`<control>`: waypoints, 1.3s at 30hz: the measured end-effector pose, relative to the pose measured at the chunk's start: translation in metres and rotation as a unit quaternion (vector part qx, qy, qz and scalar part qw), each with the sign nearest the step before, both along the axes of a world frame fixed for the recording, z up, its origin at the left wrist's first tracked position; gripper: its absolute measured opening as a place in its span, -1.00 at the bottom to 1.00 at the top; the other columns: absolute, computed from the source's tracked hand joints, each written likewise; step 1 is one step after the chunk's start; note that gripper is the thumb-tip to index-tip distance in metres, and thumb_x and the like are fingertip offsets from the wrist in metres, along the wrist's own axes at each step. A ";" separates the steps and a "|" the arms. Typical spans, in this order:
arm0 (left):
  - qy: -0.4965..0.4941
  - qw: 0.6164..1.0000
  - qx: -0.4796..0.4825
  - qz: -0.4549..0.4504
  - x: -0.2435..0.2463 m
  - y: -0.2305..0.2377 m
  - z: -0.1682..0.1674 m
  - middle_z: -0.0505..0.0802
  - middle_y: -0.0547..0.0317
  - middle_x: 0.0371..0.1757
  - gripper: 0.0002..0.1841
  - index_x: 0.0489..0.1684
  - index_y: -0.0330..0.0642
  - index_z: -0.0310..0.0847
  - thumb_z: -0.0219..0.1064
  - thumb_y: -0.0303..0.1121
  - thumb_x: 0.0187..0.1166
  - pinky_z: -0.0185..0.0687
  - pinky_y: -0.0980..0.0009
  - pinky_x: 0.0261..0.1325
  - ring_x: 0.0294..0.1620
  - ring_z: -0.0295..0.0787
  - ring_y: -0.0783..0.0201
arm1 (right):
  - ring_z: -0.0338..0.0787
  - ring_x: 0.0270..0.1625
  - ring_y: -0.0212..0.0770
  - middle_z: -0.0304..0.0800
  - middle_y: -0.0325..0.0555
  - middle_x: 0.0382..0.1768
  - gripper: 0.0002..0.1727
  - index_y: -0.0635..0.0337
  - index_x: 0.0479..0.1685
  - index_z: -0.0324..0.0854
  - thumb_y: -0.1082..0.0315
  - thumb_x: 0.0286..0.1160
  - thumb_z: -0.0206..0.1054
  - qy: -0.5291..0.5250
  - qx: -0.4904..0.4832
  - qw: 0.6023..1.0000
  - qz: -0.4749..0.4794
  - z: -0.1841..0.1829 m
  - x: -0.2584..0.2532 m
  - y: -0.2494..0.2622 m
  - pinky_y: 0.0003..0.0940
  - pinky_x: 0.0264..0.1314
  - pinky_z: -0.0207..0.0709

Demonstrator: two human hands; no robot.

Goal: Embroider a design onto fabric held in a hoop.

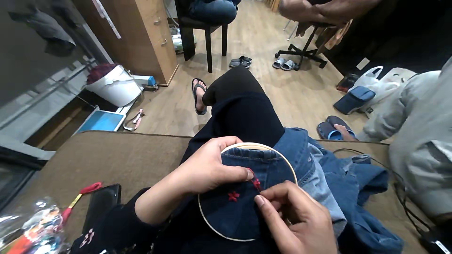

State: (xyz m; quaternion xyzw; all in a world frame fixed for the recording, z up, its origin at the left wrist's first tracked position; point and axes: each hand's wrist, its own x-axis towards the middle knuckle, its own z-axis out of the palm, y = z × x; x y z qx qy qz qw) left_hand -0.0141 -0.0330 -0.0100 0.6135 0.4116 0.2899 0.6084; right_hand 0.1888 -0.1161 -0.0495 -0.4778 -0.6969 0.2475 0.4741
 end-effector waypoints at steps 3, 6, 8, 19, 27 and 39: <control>-0.005 1.000 -0.009 0.003 -0.001 0.000 -0.001 0.90 0.10 -0.31 -0.74 -0.09 -0.14 0.73 0.56 -0.49 0.28 0.80 0.46 -0.27 -0.33 0.86 0.32 | 0.68 -0.48 -0.60 0.77 -0.20 -0.39 -0.89 0.29 -0.25 0.73 0.40 0.47 0.43 -0.004 -0.008 1.000 0.002 0.001 0.000 0.000 -0.74 -0.49 0.57; -0.002 1.000 -0.012 0.004 -0.001 0.000 -0.001 0.90 0.10 -0.31 -0.74 -0.08 -0.14 0.73 0.56 -0.48 0.27 0.80 0.46 -0.27 -0.33 0.86 0.32 | 0.67 -0.48 -0.61 0.77 -0.20 -0.39 -0.90 0.28 -0.25 0.73 0.40 0.45 0.44 -0.007 -0.008 1.000 0.002 0.001 0.000 0.000 -0.74 -0.49 0.56; -0.002 1.000 -0.013 0.005 -0.001 0.000 -0.001 0.90 0.09 -0.30 -0.73 -0.08 -0.14 0.73 0.56 -0.48 0.27 0.79 0.46 -0.27 -0.33 0.86 0.32 | 0.67 -0.49 -0.61 0.77 -0.20 -0.39 -0.90 0.28 -0.25 0.73 0.40 0.46 0.43 -0.006 -0.011 1.000 0.004 0.001 0.000 0.000 -0.75 -0.50 0.56; -0.003 1.000 -0.004 0.004 0.000 -0.001 -0.001 0.90 0.08 -0.30 -0.74 -0.09 -0.14 0.74 0.57 -0.46 0.28 0.80 0.45 -0.26 -0.32 0.87 0.30 | 0.64 -0.53 -0.62 0.75 -0.26 -0.45 -0.92 0.24 -0.30 0.76 0.40 0.42 0.43 -0.016 -0.016 1.000 0.002 0.003 0.001 0.003 -0.76 -0.53 0.52; 0.013 1.000 0.026 0.008 0.001 -0.004 0.001 0.90 0.13 -0.33 -0.75 -0.10 -0.09 0.74 0.58 -0.43 0.28 0.80 0.45 -0.31 -0.35 0.86 0.31 | 0.65 -0.57 -0.60 0.75 -0.30 -0.48 -0.92 0.23 -0.26 0.74 0.40 0.43 0.43 0.013 -0.026 1.000 0.000 0.003 -0.004 0.005 -0.71 -0.60 0.54; 0.000 1.000 -0.005 0.003 -0.001 -0.003 0.001 0.90 0.08 -0.25 -0.69 0.03 -0.12 0.70 0.54 -0.48 0.31 0.82 0.44 -0.26 -0.30 0.88 0.29 | 0.73 -0.51 -0.57 0.78 -0.21 -0.40 -0.84 0.29 -0.21 0.72 0.35 0.50 0.46 -0.002 -0.003 1.000 -0.012 -0.003 -0.009 0.002 -0.69 -0.53 0.66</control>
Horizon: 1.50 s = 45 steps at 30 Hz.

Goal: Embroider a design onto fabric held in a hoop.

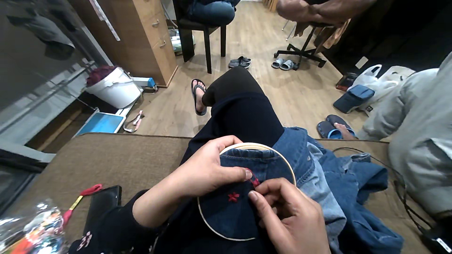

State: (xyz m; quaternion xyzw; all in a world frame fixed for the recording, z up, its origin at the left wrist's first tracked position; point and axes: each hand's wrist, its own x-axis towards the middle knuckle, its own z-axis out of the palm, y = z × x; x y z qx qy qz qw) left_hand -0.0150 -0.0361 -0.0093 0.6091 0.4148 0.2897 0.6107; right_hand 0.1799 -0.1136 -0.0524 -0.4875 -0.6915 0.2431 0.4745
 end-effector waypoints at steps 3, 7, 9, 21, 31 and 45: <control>-0.013 1.000 -0.018 -0.011 -0.001 0.000 0.000 0.90 0.08 -0.25 -0.69 0.03 -0.13 0.68 0.52 -0.50 0.32 0.80 0.46 -0.25 -0.29 0.87 0.31 | 0.77 -0.45 -0.55 0.79 -0.17 -0.37 -0.80 0.29 -0.25 0.74 0.29 0.47 0.52 -0.018 0.006 1.000 -0.002 -0.001 0.003 -0.003 -0.69 -0.44 0.70; -0.027 0.998 -0.046 -0.024 -0.001 0.001 0.002 0.90 0.05 -0.24 -0.69 0.04 -0.16 0.69 0.50 -0.53 0.33 0.81 0.46 -0.23 -0.29 0.87 0.30 | 0.75 -0.47 -0.56 0.78 -0.19 -0.41 -0.80 0.28 -0.29 0.74 0.29 0.47 0.52 -0.024 0.013 1.000 -0.007 -0.001 0.003 -0.002 -0.70 -0.46 0.68; -0.025 0.998 -0.059 -0.026 -0.001 0.001 0.003 0.90 0.04 -0.25 -0.70 0.02 -0.16 0.69 0.49 -0.54 0.33 0.80 0.46 -0.23 -0.29 0.87 0.31 | 0.74 -0.49 -0.55 0.77 -0.20 -0.44 -0.82 0.27 -0.30 0.73 0.31 0.48 0.50 -0.025 0.008 1.000 -0.007 0.000 0.002 -0.003 -0.70 -0.47 0.67; -0.015 0.999 -0.047 -0.019 -0.001 -0.002 0.003 0.90 0.07 -0.27 -0.71 0.00 -0.13 0.69 0.51 -0.49 0.31 0.79 0.47 -0.26 -0.31 0.86 0.31 | 0.77 -0.53 -0.52 0.77 -0.22 -0.45 -0.87 0.28 -0.25 0.68 0.38 0.51 0.45 0.031 -0.028 0.999 0.018 -0.001 -0.002 -0.005 -0.60 -0.53 0.72; 0.032 0.999 -0.039 0.003 0.000 -0.004 0.002 0.89 0.13 -0.21 -0.61 0.10 -0.04 0.61 0.55 -0.39 0.30 0.80 0.45 -0.22 -0.26 0.87 0.31 | 0.75 -0.55 -0.52 0.74 -0.25 -0.49 -0.90 0.28 -0.25 0.66 0.42 0.51 0.41 0.035 -0.017 0.999 0.009 -0.004 -0.006 -0.005 -0.60 -0.56 0.71; -0.013 0.997 -0.068 -0.027 -0.001 -0.005 0.006 0.90 0.08 -0.27 -0.73 -0.03 -0.15 0.66 0.50 -0.50 0.33 0.78 0.49 -0.23 -0.30 0.87 0.34 | 0.77 -0.52 -0.51 0.74 -0.22 -0.46 -0.86 0.29 -0.28 0.63 0.40 0.49 0.45 0.053 -0.003 0.999 0.003 -0.007 -0.008 -0.005 -0.60 -0.52 0.74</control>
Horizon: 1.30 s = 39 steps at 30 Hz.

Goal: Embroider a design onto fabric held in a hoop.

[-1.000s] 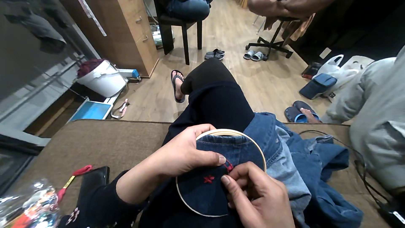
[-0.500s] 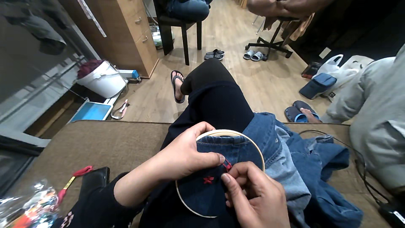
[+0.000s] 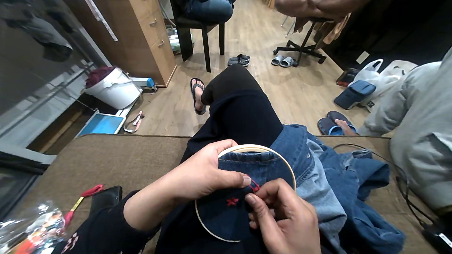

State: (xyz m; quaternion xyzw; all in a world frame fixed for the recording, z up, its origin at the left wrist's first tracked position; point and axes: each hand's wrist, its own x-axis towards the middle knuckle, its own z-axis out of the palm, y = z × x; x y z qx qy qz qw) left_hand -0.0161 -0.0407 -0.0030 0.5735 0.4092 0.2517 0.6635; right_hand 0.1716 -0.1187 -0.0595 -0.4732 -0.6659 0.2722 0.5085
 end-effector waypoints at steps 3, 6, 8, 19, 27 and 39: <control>-0.001 1.000 0.001 -0.006 0.000 0.000 0.001 0.90 0.08 -0.29 -0.75 -0.07 -0.16 0.66 0.51 -0.50 0.33 0.77 0.50 -0.24 -0.30 0.86 0.35 | 0.79 -0.52 -0.51 0.75 -0.22 -0.45 -0.86 0.28 -0.29 0.62 0.41 0.47 0.47 0.018 0.002 1.000 0.000 0.000 -0.001 0.000 -0.59 -0.52 0.76; -0.006 1.000 0.012 -0.008 -0.001 -0.002 0.000 0.89 0.10 -0.30 -0.76 -0.08 -0.14 0.66 0.52 -0.48 0.33 0.77 0.50 -0.25 -0.32 0.85 0.36 | 0.81 -0.51 -0.51 0.76 -0.22 -0.43 -0.84 0.29 -0.27 0.61 0.41 0.47 0.48 0.036 -0.001 0.999 0.006 0.002 -0.001 0.000 -0.59 -0.51 0.79; -0.009 1.000 0.021 -0.005 -0.001 -0.003 0.000 0.89 0.10 -0.30 -0.76 -0.08 -0.13 0.66 0.52 -0.47 0.33 0.77 0.50 -0.25 -0.32 0.85 0.36 | 0.81 -0.51 -0.51 0.76 -0.22 -0.44 -0.84 0.30 -0.27 0.61 0.42 0.47 0.48 0.045 -0.003 0.999 0.007 0.003 -0.002 0.001 -0.58 -0.51 0.79; -0.012 1.000 0.006 0.015 -0.001 -0.004 -0.002 0.89 0.06 -0.28 -0.74 -0.06 -0.13 0.67 0.52 -0.49 0.32 0.78 0.48 -0.25 -0.31 0.86 0.32 | 0.79 -0.51 -0.48 0.76 -0.22 -0.46 -0.90 0.29 -0.25 0.63 0.43 0.51 0.41 0.021 -0.025 0.999 0.016 0.004 0.002 -0.004 -0.57 -0.52 0.75; -0.013 1.000 0.009 0.014 0.000 -0.004 -0.001 0.89 0.06 -0.28 -0.73 -0.06 -0.13 0.66 0.51 -0.48 0.31 0.78 0.47 -0.25 -0.31 0.86 0.32 | 0.78 -0.53 -0.49 0.75 -0.22 -0.48 -0.92 0.28 -0.26 0.63 0.44 0.52 0.39 0.015 -0.026 0.999 0.019 0.004 0.001 -0.004 -0.57 -0.54 0.74; 0.032 0.999 0.035 0.018 0.000 -0.004 -0.001 0.89 0.14 -0.27 -0.72 -0.01 -0.07 0.66 0.51 -0.42 0.34 0.77 0.49 -0.25 -0.29 0.85 0.34 | 0.78 -0.53 -0.49 0.74 -0.24 -0.47 -0.91 0.29 -0.22 0.64 0.42 0.56 0.37 0.013 -0.013 1.000 0.019 -0.001 0.000 -0.001 -0.57 -0.53 0.75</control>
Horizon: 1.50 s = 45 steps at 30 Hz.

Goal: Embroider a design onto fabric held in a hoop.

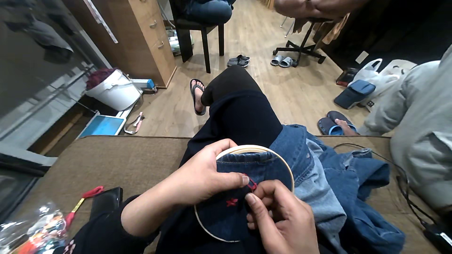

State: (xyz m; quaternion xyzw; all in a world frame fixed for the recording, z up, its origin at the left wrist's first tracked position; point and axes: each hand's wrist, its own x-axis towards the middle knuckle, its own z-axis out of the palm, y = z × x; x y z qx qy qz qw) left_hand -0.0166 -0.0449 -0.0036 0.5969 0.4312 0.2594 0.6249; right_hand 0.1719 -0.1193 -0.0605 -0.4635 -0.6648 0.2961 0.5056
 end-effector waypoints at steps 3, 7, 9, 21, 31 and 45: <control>-0.023 0.999 -0.027 -0.002 0.000 0.002 0.000 0.90 0.08 -0.27 -0.73 -0.02 -0.14 0.68 0.51 -0.48 0.34 0.79 0.48 -0.24 -0.29 0.86 0.32 | 0.78 -0.52 -0.50 0.74 -0.23 -0.45 -0.89 0.29 -0.24 0.63 0.41 0.55 0.39 0.002 0.004 1.000 -0.002 -0.001 -0.001 0.000 -0.58 -0.52 0.75; -0.029 0.999 -0.030 -0.013 -0.001 0.002 0.002 0.90 0.10 -0.28 -0.74 -0.06 -0.13 0.67 0.52 -0.48 0.32 0.78 0.50 -0.23 -0.30 0.86 0.35 | 0.78 -0.52 -0.51 0.72 -0.22 -0.45 -0.86 0.30 -0.25 0.59 0.40 0.54 0.41 0.011 0.008 1.000 -0.003 0.000 -0.002 0.000 -0.58 -0.51 0.77; -0.036 0.999 -0.026 -0.020 -0.001 0.001 0.002 0.90 0.09 -0.29 -0.75 -0.06 -0.14 0.67 0.52 -0.48 0.33 0.78 0.50 -0.23 -0.30 0.86 0.35 | 0.80 -0.52 -0.50 0.73 -0.21 -0.43 -0.85 0.30 -0.25 0.59 0.40 0.54 0.43 0.018 0.009 1.000 -0.004 0.001 -0.002 0.000 -0.57 -0.49 0.80; -0.032 0.999 0.000 -0.022 -0.002 -0.003 0.003 0.90 0.13 -0.30 -0.76 -0.09 -0.10 0.67 0.53 -0.44 0.33 0.78 0.51 -0.25 -0.31 0.86 0.37 | 0.81 -0.48 -0.49 0.75 -0.23 -0.40 -0.69 0.28 -0.18 0.50 0.29 0.46 0.55 0.058 0.022 0.998 0.014 0.011 0.001 0.005 -0.57 -0.48 0.81; -0.057 0.998 -0.030 -0.025 -0.003 0.003 -0.001 0.90 0.10 -0.28 -0.74 -0.04 -0.15 0.66 0.51 -0.49 0.34 0.78 0.50 -0.22 -0.30 0.86 0.37 | 0.76 -0.21 -0.42 0.78 -0.16 -0.32 -0.84 0.19 -0.19 0.63 0.32 0.54 0.47 -0.153 0.209 0.966 -0.016 0.010 0.019 0.014 -0.67 -0.04 0.65; -0.020 0.999 0.032 -0.018 -0.002 -0.001 0.001 0.88 0.21 -0.28 -0.66 -0.05 -0.02 0.66 0.65 -0.33 0.25 0.79 0.49 -0.19 -0.27 0.85 0.39 | 0.63 -0.31 -0.56 0.64 -0.48 -0.39 -0.78 -0.08 -0.32 0.67 0.09 0.65 0.26 -0.226 0.087 0.969 0.059 0.051 0.021 0.040 -0.62 -0.31 0.53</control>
